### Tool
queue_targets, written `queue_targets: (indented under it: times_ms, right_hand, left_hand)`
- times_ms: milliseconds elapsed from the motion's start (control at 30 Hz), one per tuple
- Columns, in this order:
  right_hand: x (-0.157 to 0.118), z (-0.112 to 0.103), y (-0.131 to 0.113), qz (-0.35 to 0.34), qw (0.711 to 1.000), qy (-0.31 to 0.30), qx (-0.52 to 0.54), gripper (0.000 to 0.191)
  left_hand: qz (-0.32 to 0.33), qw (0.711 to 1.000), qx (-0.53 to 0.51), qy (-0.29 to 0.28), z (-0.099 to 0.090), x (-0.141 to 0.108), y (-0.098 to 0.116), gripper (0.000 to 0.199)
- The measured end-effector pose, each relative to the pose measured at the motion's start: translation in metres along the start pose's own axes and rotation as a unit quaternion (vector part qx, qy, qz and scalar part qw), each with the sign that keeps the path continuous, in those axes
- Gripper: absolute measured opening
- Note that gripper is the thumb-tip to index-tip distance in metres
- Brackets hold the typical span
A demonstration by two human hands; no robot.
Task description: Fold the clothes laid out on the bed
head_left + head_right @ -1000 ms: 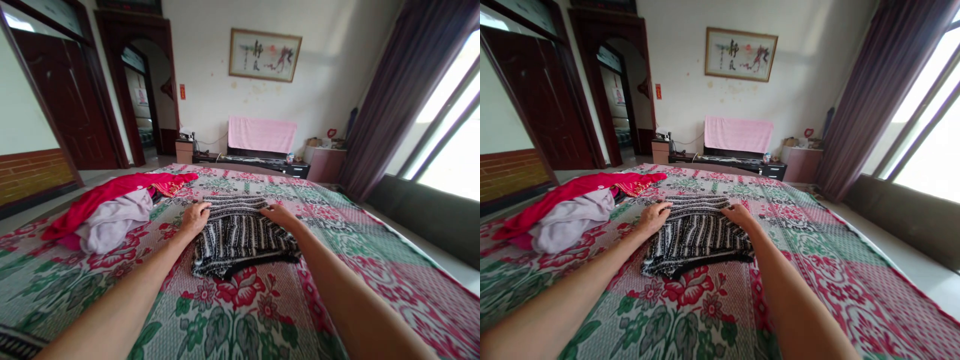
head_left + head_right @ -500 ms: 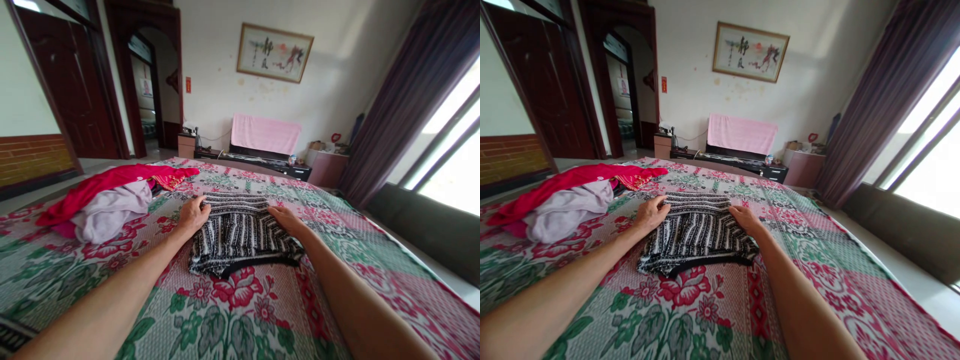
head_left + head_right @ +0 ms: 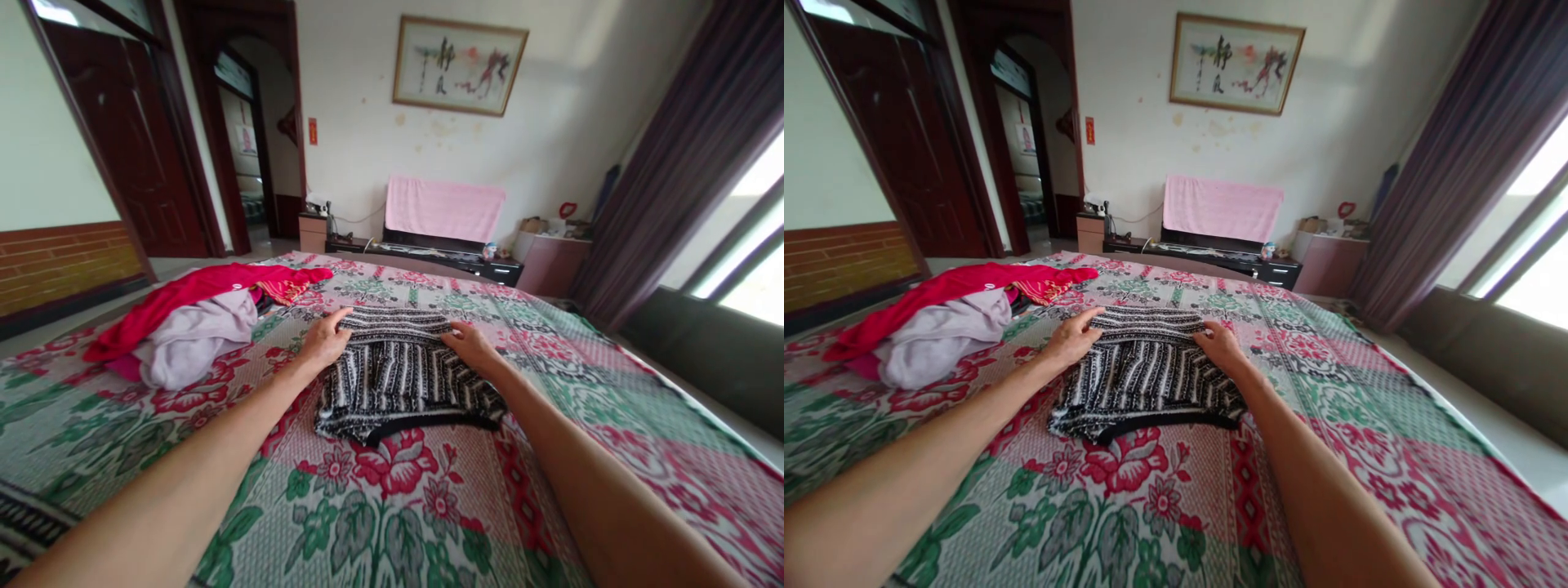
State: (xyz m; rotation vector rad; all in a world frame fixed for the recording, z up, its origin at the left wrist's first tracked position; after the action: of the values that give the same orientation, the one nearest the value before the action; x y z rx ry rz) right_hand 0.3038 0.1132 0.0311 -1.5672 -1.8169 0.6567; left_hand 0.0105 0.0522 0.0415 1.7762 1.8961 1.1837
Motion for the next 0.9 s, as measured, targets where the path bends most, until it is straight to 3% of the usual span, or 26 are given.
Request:
queue_targets:
  times_ms: [200, 367, 533, 633, 800, 900]
  right_hand:
    - [-0.001, -0.002, 0.005, -0.002, 0.998, 0.04, 0.044, 0.036]
    - [-0.006, -0.013, 0.007, 0.017, 0.999, -0.021, -0.034, 0.034]
    - [-0.017, -0.028, -0.01, -0.013, 0.98, 0.105, -0.167, 0.028]
    - [-0.03, -0.026, -0.023, -0.068, 0.97, 0.13, -0.196, 0.026]
    - [-0.065, -0.008, -0.031, -0.195, 0.95, 0.063, -0.234, 0.026]
    - [-0.081, -0.003, -0.026, -0.223, 0.933, 0.008, -0.282, 0.027]
  left_hand:
    - [0.061, 0.998, 0.011, 0.029, 0.006, 0.007, -0.002, 0.036]
    - [0.045, 0.999, 0.021, 0.011, 0.006, 0.009, -0.011, 0.041]
    - [0.01, 0.998, -0.059, -0.013, 0.003, 0.011, -0.027, 0.048]
    - [0.008, 0.997, -0.068, -0.027, 0.002, 0.007, -0.029, 0.047]
    - [-0.01, 0.994, -0.099, -0.042, -0.012, -0.017, -0.03, 0.052]
    - [-0.029, 0.991, -0.119, -0.046, -0.026, -0.037, -0.032, 0.05]
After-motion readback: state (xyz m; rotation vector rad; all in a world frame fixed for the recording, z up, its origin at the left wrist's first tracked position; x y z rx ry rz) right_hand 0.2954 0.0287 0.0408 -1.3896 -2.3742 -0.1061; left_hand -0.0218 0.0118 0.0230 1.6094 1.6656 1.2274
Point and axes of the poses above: each hand's wrist, its own x-axis towards the middle knuckle, its own z-axis out of the palm, y = z × x, the point moved 1 cm from there along x, towards the middle knuckle, and after that the axes turned 7 degrees about -x, right-handed, at the moved point
